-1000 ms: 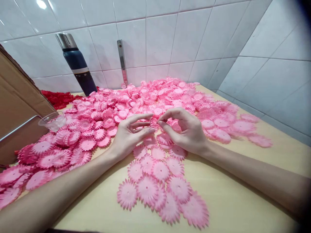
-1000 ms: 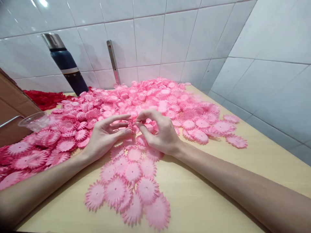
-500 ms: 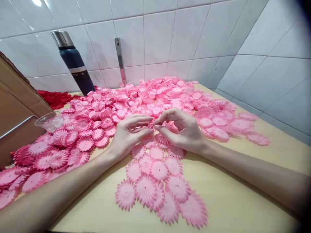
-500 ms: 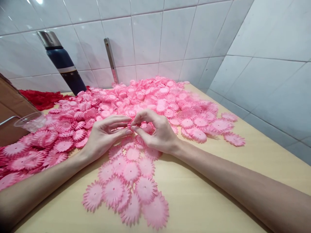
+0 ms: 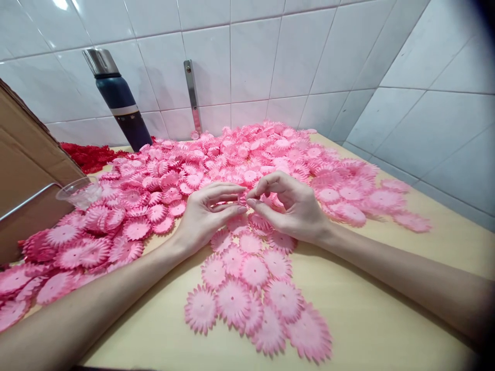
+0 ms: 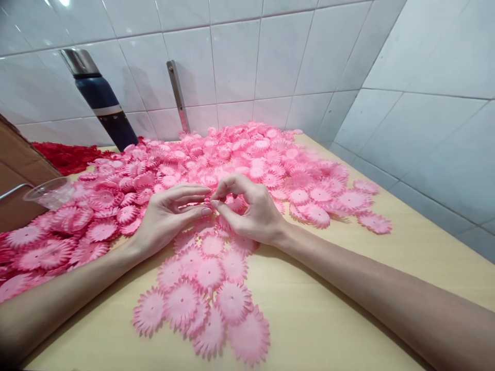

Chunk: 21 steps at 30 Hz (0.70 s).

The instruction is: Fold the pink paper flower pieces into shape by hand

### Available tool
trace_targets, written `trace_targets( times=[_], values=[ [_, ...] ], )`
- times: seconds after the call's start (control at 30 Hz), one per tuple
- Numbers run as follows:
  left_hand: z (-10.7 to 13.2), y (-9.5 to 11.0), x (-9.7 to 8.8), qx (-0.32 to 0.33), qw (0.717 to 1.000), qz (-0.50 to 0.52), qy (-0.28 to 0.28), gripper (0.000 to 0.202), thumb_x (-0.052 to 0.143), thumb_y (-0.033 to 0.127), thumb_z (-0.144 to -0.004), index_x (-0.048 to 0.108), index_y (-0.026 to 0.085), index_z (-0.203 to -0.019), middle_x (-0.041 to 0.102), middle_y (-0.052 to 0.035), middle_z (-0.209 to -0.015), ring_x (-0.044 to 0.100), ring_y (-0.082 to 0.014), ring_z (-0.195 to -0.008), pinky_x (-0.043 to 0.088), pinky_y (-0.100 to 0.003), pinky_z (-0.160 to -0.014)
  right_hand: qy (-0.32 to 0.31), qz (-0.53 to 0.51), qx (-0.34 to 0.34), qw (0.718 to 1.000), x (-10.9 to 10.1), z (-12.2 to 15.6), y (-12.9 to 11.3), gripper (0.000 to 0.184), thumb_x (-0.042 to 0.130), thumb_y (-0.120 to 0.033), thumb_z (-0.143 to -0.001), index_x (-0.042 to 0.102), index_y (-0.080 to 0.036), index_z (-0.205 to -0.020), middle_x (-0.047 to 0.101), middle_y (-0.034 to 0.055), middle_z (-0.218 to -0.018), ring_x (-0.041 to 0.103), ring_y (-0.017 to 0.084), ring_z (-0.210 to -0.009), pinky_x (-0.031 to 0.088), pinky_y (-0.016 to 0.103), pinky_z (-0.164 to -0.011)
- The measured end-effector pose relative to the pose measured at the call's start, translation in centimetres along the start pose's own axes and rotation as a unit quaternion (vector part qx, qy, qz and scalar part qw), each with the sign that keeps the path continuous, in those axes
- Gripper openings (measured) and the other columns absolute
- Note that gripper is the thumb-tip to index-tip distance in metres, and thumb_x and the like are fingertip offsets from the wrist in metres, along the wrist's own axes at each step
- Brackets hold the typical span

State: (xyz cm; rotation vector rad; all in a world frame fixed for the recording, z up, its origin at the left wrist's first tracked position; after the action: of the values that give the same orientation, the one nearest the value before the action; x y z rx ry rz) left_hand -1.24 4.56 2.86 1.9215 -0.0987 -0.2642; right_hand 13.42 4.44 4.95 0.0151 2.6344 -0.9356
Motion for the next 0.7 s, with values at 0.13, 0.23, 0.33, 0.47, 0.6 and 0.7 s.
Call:
trace_targets(
  times=[0.13,0.23,0.33,0.47,0.6,0.7],
  values=[
    [0.01,-0.06,0.04,-0.003,1.000,-0.003,0.000,0.034,0.079,0.025,-0.070,0.071,0.019,-0.103,0.069,-0.0083,-0.111,0.068,-0.0216,-0.100,0.057,-0.038,-0.090,0.003,-0.001,0.001,1.000,-0.05,-0.05,0.01,0.018,0.066,-0.011,-0.078,0.055,-0.020,-0.089,0.063,0.0013,-0.082,0.064,0.016,-0.076,0.055,0.032,-0.069],
    [0.01,0.07,0.12,0.006,1.000,0.001,-0.004,0.032,0.078,0.024,-0.070,0.072,0.019,-0.102,0.068,-0.0071,-0.110,0.068,-0.0202,-0.100,0.057,-0.035,-0.090,0.008,-0.004,0.011,1.000,-0.11,-0.10,0.14,0.018,0.067,-0.012,-0.078,0.055,-0.021,-0.089,0.062,0.0011,-0.082,0.064,0.016,-0.076,0.054,0.032,-0.069],
    [0.01,0.20,0.21,0.012,1.000,0.002,-0.011,0.032,0.078,0.022,-0.070,0.072,0.020,-0.101,0.068,-0.0063,-0.109,0.068,-0.0191,-0.100,0.058,-0.033,-0.090,0.011,-0.014,0.015,1.000,-0.16,-0.12,0.20,0.019,0.067,-0.012,-0.077,0.055,-0.020,-0.088,0.063,0.0011,-0.082,0.064,0.016,-0.076,0.054,0.032,-0.069],
    [0.06,0.27,0.28,0.013,1.000,0.004,-0.014,0.032,0.078,0.022,-0.071,0.072,0.020,-0.102,0.067,-0.0064,-0.109,0.067,-0.0195,-0.100,0.058,-0.034,-0.090,0.010,-0.023,0.025,0.999,-0.13,-0.10,0.38,0.019,0.067,-0.012,-0.077,0.054,-0.021,-0.088,0.063,0.0005,-0.082,0.064,0.015,-0.075,0.053,0.032,-0.069],
    [0.10,0.27,0.38,0.008,1.000,0.006,-0.009,0.031,0.078,0.022,-0.070,0.072,0.019,-0.100,0.068,-0.0069,-0.108,0.067,-0.0201,-0.100,0.058,-0.035,-0.090,0.003,-0.029,0.036,0.999,-0.05,-0.01,0.67,0.018,0.066,-0.011,-0.077,0.054,-0.021,-0.086,0.063,0.0006,-0.081,0.063,0.015,-0.075,0.051,0.031,-0.066],
    [0.07,0.30,0.31,-0.002,1.000,0.009,0.005,0.029,0.078,0.021,-0.069,0.071,0.018,-0.097,0.069,-0.0064,-0.101,0.068,-0.0192,-0.094,0.060,-0.033,-0.084,-0.006,-0.025,0.043,0.999,-0.01,0.03,0.92,0.018,0.065,-0.010,-0.077,0.053,-0.020,-0.086,0.061,0.0014,-0.082,0.060,0.015,-0.074,0.050,0.031,-0.065]
  ],
)
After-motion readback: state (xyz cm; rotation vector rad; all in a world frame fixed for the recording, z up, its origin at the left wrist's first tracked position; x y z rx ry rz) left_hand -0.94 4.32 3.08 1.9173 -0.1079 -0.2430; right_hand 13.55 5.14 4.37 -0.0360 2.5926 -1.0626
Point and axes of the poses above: each hand's wrist, its own z-axis away from the middle knuckle, its own x-axis out of the palm, y = z × x, the point moved 8 cm from there along -z, towards the middle knuckle
